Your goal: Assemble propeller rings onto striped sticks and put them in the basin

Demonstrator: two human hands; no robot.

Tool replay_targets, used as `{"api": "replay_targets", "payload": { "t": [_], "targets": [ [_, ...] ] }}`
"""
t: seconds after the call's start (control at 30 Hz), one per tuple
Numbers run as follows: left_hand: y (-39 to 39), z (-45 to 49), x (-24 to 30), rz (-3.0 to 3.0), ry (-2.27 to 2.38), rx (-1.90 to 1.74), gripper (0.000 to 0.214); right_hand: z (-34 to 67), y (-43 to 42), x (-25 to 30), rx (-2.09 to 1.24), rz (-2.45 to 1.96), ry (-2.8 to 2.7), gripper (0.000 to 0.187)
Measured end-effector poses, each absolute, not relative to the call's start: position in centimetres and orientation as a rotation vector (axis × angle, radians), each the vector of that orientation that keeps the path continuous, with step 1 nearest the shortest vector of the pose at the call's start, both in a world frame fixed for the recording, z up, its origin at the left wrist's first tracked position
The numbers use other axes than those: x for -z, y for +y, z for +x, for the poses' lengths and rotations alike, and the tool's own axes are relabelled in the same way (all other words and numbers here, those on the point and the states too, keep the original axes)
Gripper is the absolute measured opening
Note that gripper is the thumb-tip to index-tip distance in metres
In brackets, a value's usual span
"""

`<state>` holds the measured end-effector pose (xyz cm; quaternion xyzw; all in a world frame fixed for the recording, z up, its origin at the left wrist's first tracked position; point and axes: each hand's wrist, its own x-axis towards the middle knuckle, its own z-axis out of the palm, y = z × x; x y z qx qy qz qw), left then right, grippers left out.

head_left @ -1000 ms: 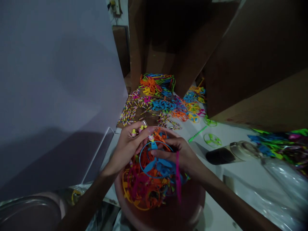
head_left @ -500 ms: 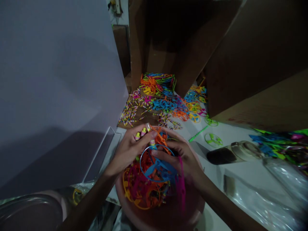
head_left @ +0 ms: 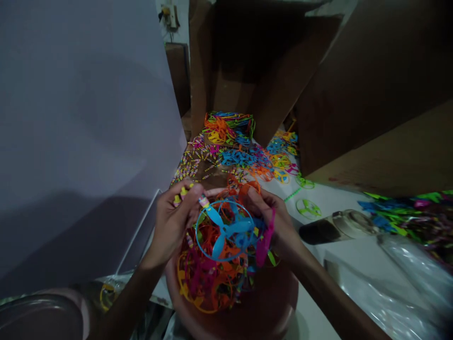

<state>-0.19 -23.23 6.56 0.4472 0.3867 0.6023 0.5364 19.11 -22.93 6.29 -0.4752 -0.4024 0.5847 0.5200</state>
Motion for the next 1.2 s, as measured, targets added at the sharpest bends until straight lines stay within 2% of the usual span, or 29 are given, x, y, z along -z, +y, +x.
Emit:
{"api": "replay_targets", "payload": {
  "t": [0.2, 0.27, 0.37, 0.43, 0.57, 0.67, 0.77, 0.97, 1.1, 1.2],
  "targets": [
    [-22.8, -1.4, -5.6, 1.548, 1.243, -1.022, 0.025, 20.0, -22.6, -6.6, -1.361, -1.120, -0.772, 0.047],
    [-22.7, -0.9, -5.1, 1.666, 1.327, -1.005, 0.024, 20.0, -22.4, -6.7, -1.354, -1.127, -0.783, 0.053],
    [-22.8, 0.4, -4.7, 1.732, 1.217, -1.034, 0.020, 19.9, -22.3, -6.6, -1.383, -1.149, -0.808, 0.060],
    [-23.2, 1.2, -4.6, 1.758, 1.183, -1.095, 0.022, 19.7, -22.2, -6.3, -1.414, -1.153, -0.781, 0.055],
    [-24.0, 2.2, -4.2, 1.733, 1.302, -1.262, 0.023, 19.5, -22.6, -5.7, -1.528, -1.075, -0.763, 0.032],
    [-24.2, 2.8, -3.6, 1.663, 1.300, -1.312, 0.023, 19.5, -23.0, -5.5, -1.575, -1.077, -0.843, 0.033],
    [-24.0, 2.9, -3.5, 1.510, 1.241, -1.307, 0.019, 19.7, -23.2, -5.5, -1.544, -1.128, -0.859, 0.025],
    [-23.4, 0.6, -4.6, 1.112, 1.095, -0.977, 0.017, 20.7, -23.1, -5.9, -1.473, -1.189, -1.040, 0.020],
    [-23.2, -0.4, -5.8, 1.232, 1.075, -1.028, 0.021, 20.7, -23.2, -6.5, -1.577, -1.165, -1.102, 0.028],
    [-22.9, -0.5, -6.8, 1.385, 1.051, -1.070, 0.019, 20.5, -23.2, -7.0, -1.605, -1.144, -1.169, 0.022]
  ]
}}
